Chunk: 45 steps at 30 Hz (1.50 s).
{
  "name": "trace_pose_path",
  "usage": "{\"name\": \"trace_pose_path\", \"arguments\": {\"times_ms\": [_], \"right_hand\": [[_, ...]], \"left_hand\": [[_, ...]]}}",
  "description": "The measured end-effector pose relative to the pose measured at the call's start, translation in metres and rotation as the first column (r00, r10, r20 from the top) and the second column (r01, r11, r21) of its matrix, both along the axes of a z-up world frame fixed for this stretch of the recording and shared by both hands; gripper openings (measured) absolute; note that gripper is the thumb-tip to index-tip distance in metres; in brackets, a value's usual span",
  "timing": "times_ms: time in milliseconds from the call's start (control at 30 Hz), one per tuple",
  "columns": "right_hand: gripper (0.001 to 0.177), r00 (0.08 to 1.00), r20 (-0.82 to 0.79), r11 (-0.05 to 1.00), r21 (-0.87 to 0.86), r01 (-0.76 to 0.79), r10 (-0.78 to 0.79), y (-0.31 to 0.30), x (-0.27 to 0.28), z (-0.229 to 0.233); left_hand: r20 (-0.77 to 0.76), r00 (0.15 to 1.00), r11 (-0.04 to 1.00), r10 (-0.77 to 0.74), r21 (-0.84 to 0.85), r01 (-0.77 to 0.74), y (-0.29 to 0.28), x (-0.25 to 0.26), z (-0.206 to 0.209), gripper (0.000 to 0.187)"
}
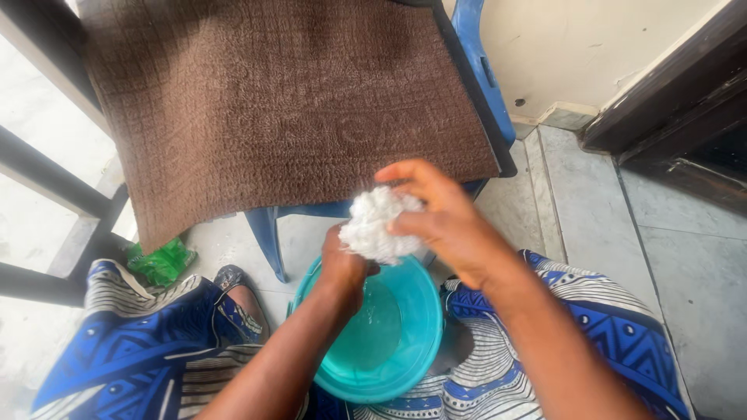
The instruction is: The person scrubs a brown mat placed on a blue plastic chair using a white cloth. They repeatedly rub the mat surface, occasionally dipping the cloth into a teal bucket of water to wet it, and continue scrubbing different areas of the mat.
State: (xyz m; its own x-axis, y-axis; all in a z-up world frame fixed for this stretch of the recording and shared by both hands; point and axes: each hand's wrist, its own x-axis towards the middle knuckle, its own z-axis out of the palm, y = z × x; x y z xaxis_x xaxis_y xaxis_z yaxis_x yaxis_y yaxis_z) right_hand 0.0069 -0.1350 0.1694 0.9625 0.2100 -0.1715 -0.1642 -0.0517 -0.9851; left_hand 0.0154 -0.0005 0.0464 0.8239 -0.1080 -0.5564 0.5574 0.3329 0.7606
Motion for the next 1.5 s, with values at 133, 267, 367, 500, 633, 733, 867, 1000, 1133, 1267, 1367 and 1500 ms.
{"name": "trace_pose_path", "arguments": {"times_ms": [133, 267, 367, 500, 633, 733, 867, 1000, 1133, 1267, 1367, 1500], "right_hand": [[0.055, 0.984, -0.151, 0.995, 0.029, 0.094, -0.089, -0.054, 0.035, 0.035], [0.056, 0.969, 0.045, 0.937, -0.248, 0.247, -0.243, -0.106, 0.102, 0.033], [0.055, 0.906, 0.142, 0.735, -0.541, 0.408, -0.399, -0.101, 0.139, -0.012], [0.033, 0.834, 0.54, 0.387, -0.798, 0.462, 0.118, -0.029, 0.117, -0.061], [0.035, 0.581, 0.728, 0.665, -0.64, 0.386, 0.364, 0.077, 0.051, -0.083], [0.037, 0.94, 0.333, 0.882, -0.421, 0.212, -0.067, 0.058, 0.069, -0.087], [0.022, 0.746, 0.654, 0.198, -0.754, 0.627, 0.128, -0.066, 0.123, -0.057], [0.022, 0.707, 0.704, 0.13, -0.697, 0.706, -0.069, -0.058, 0.107, -0.06], [0.023, 0.883, 0.339, 0.703, -0.538, 0.466, -0.325, 0.122, 0.053, -0.106], [0.015, 0.877, 0.479, 0.673, -0.632, 0.385, -0.052, 0.093, 0.06, -0.099], [0.018, 0.761, 0.642, 0.208, -0.759, 0.616, 0.088, -0.03, 0.092, -0.065], [0.03, 0.698, 0.712, -0.12, -0.689, 0.715, 0.076, -0.066, 0.1, -0.052]], "left_hand": [[0.135, 0.989, 0.988, -0.054, 0.15, 0.033, 0.015, 0.019, 0.058, 0.025], [0.27, 0.929, 0.938, -0.254, 0.302, 0.169, 0.026, 0.061, 0.08, 0.023], [0.351, 0.625, 0.52, -0.698, 0.848, 0.105, 0.051, 0.103, 0.082, 0.024], [0.088, 0.802, 0.15, -0.591, 0.989, 0.001, 0.097, 0.124, 0.078, 0.017], [0.033, 0.813, 0.13, -0.581, 0.99, 0.052, 0.105, 0.131, 0.082, 0.028], [0.097, 0.831, 0.154, -0.547, 0.988, -0.014, 0.12, 0.13, 0.081, 0.027], [0.146, 0.864, 0.136, -0.482, 0.987, -0.091, 0.142, 0.119, 0.082, 0.049], [-0.011, 0.886, 0.044, -0.463, 0.998, 0.036, 0.143, 0.117, 0.077, 0.05], [-0.029, 0.837, -0.034, -0.547, 0.999, 0.012, 0.137, 0.119, 0.065, 0.047], [-0.091, 0.789, -0.088, -0.607, 0.995, 0.048, 0.147, 0.116, 0.072, 0.075], [-0.106, 0.795, -0.015, -0.598, 0.992, 0.122, 0.153, 0.123, 0.078, 0.058], [0.007, 0.826, -0.015, -0.563, 1.0, -0.019, 0.141, 0.132, 0.072, 0.057]]}}
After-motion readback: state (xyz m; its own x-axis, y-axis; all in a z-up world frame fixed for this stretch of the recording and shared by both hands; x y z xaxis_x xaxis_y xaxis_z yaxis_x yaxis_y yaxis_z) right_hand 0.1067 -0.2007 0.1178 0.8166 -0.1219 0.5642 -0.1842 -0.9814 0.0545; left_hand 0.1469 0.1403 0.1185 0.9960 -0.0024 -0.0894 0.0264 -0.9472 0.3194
